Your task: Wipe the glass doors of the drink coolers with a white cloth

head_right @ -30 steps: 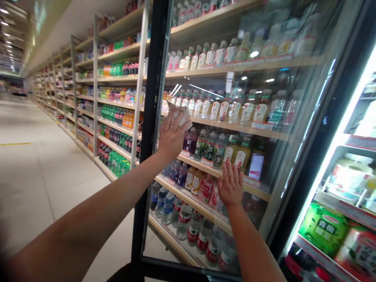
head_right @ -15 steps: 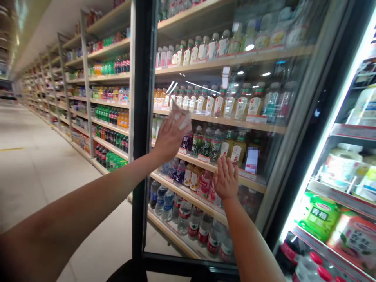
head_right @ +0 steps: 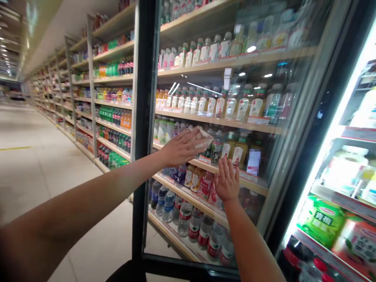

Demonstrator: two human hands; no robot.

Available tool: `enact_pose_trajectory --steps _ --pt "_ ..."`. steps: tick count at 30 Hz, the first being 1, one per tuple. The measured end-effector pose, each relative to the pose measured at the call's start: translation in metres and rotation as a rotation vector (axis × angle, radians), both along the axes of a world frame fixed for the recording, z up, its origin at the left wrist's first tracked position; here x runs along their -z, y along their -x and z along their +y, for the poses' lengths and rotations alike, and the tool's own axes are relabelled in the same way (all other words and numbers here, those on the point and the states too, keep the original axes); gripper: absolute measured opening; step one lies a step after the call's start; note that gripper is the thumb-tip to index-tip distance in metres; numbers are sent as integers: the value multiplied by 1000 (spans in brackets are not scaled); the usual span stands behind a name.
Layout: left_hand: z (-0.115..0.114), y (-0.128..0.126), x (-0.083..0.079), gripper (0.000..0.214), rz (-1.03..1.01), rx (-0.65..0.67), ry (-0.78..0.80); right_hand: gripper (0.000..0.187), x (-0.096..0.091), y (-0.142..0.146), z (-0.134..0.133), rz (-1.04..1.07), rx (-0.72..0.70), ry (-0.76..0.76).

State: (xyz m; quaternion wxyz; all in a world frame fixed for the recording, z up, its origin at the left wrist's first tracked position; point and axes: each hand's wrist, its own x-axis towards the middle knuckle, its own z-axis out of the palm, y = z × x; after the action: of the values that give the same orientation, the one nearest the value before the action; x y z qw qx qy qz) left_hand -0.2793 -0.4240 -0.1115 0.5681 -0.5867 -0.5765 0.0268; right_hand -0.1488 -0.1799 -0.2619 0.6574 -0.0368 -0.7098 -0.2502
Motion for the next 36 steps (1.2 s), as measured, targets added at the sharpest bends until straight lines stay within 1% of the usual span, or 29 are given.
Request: enact_pose_trajectory --steps 1,2,3,5,6,7,8,9,11,12,13,14,17,18,19,20,22,23,24,25,26,28,29,30,31,34,35,36 --pt "-1 2 0 51 37 8 71 64 0 0 0 2 0 -2" --pt "-2 5 -3 52 43 6 73 64 0 1 0 5 1 -2" --pt "-3 8 -8 53 16 -7 2 64 1 1 0 5 2 -3" --pt "-4 11 -18 54 -93 -39 -247 63 1 1 1 4 8 -3" --pt "-3 11 -19 54 -140 -47 -355 63 1 1 1 2 12 -4" --pt "-3 11 -18 54 -164 -45 -408 63 2 2 1 1 18 -3" --pt "-2 10 -14 55 -157 -35 -388 63 2 2 1 0 24 -1" --pt "-2 9 -8 57 -125 -18 -306 63 2 2 1 -2 30 0" --pt "-4 9 3 59 -40 10 -77 62 3 2 1 -3 38 -2" --pt "-6 10 5 60 -14 14 3 62 3 2 1 -2 42 -5" --pt "-9 11 5 62 -10 14 20 62 3 2 1 -2 44 -7" --pt "-12 14 3 62 -32 6 -34 62 3 2 1 -2 46 -6" --pt "-18 19 -3 61 -194 -35 -390 63 4 2 2 -2 53 5" --pt "-19 20 -2 63 -234 -41 -457 63 4 2 2 -4 56 7" --pt "-20 20 3 64 -242 -37 -448 63 4 2 1 -5 60 8" --pt "-21 20 8 66 -213 -19 -364 63 4 1 1 -5 63 8" --pt "-24 21 19 67 -83 34 -78 63 4 1 1 -4 70 5" --pt "-26 22 22 65 -18 53 46 63 4 2 1 -2 71 2" --pt "-29 24 23 64 26 62 116 63 4 2 1 2 72 0" --pt "-32 25 22 62 38 59 112 63 4 2 1 6 72 -1" --pt "-34 27 19 62 19 47 33 63 4 2 1 8 73 1" --pt "-36 28 14 62 -70 12 -230 63 5 3 1 6 75 8" --pt "-35 28 13 63 -107 4 -336 63 5 3 1 6 76 10" --pt "-34 28 15 64 -115 8 -372 63 4 3 0 7 76 10" --pt "-32 27 18 65 -88 25 -323 63 4 3 0 10 76 9" --pt "-30 27 27 62 88 82 41 65 4 3 1 14 74 8" --pt "-30 27 27 60 111 78 94 65 4 4 1 13 72 8" --pt "-31 28 25 59 91 58 72 65 4 4 1 13 69 6"
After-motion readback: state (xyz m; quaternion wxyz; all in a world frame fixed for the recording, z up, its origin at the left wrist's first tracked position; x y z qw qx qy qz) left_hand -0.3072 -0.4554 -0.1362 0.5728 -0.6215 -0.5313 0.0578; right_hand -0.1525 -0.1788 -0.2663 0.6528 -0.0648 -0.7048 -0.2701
